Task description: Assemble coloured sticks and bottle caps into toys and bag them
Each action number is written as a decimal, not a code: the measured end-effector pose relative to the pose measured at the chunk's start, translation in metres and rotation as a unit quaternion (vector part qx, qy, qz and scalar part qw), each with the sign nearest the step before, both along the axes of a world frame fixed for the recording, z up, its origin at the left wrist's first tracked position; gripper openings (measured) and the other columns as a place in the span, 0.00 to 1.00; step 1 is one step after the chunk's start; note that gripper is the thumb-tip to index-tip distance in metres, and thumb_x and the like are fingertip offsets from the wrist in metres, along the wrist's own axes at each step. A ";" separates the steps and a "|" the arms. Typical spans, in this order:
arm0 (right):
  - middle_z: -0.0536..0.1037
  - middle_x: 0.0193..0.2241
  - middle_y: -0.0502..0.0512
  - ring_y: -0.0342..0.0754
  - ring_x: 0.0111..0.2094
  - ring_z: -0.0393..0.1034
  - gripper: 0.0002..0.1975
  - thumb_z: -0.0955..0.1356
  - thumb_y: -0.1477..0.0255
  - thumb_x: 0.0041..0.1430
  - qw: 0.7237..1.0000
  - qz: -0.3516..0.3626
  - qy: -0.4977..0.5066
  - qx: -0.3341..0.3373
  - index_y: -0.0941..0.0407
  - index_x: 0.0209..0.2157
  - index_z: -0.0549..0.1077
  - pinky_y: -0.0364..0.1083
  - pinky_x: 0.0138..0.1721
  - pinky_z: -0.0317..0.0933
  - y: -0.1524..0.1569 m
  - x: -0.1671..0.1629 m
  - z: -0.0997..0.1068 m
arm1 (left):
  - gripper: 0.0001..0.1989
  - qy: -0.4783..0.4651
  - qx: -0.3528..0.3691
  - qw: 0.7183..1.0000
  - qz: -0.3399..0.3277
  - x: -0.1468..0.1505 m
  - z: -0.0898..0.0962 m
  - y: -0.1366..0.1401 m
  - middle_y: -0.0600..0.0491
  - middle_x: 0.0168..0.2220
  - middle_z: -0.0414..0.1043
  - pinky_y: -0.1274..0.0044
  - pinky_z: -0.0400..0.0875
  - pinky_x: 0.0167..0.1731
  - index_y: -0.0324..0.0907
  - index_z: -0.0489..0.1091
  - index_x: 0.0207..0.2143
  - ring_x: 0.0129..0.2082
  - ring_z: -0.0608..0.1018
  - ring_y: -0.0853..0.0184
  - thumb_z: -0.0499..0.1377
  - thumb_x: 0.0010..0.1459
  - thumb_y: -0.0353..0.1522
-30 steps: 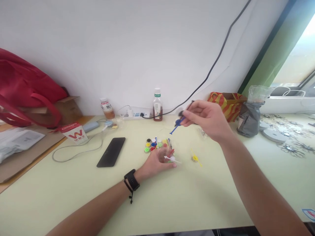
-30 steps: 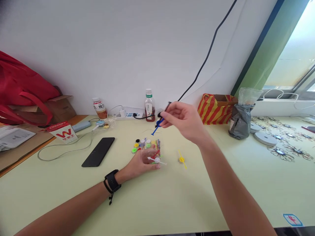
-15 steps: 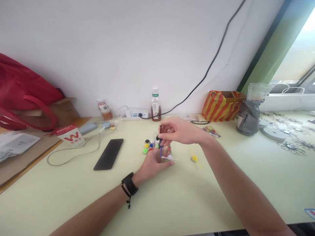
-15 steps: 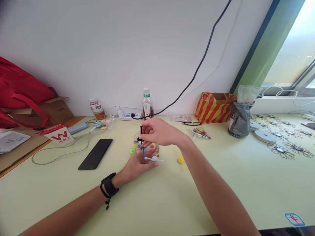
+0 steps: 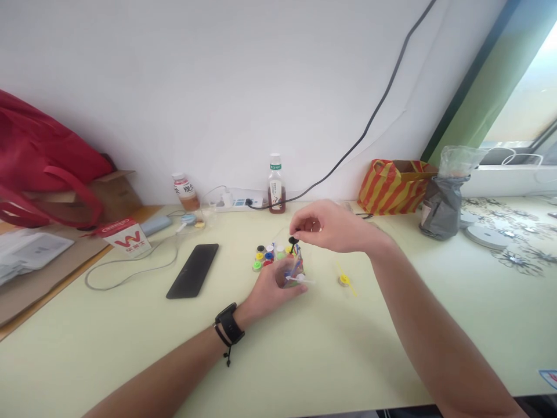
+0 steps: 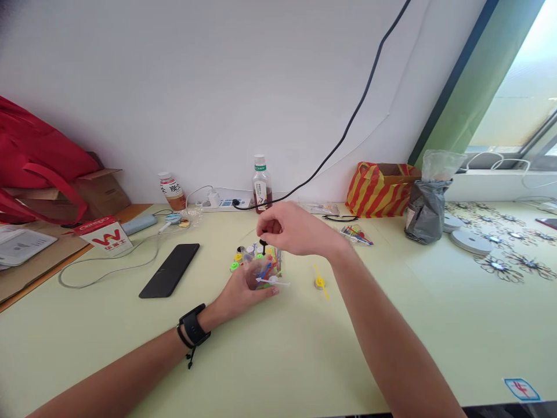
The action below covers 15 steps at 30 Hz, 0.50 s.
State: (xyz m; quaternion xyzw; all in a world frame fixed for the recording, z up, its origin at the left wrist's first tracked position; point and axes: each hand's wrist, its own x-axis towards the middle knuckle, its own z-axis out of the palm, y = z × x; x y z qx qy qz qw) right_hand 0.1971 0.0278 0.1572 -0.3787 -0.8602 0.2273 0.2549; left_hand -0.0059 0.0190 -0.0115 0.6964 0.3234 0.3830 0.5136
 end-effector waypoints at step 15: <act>0.78 0.38 0.55 0.53 0.38 0.73 0.05 0.69 0.73 0.61 0.987 -0.042 -0.121 0.095 0.50 0.38 0.77 0.49 0.34 0.61 -0.013 0.002 -0.020 | 0.26 0.110 0.039 0.993 0.010 -0.003 0.007 -0.005 0.52 0.37 0.74 0.77 0.65 0.26 0.43 0.73 0.54 0.27 0.68 0.69 0.70 0.55 0.41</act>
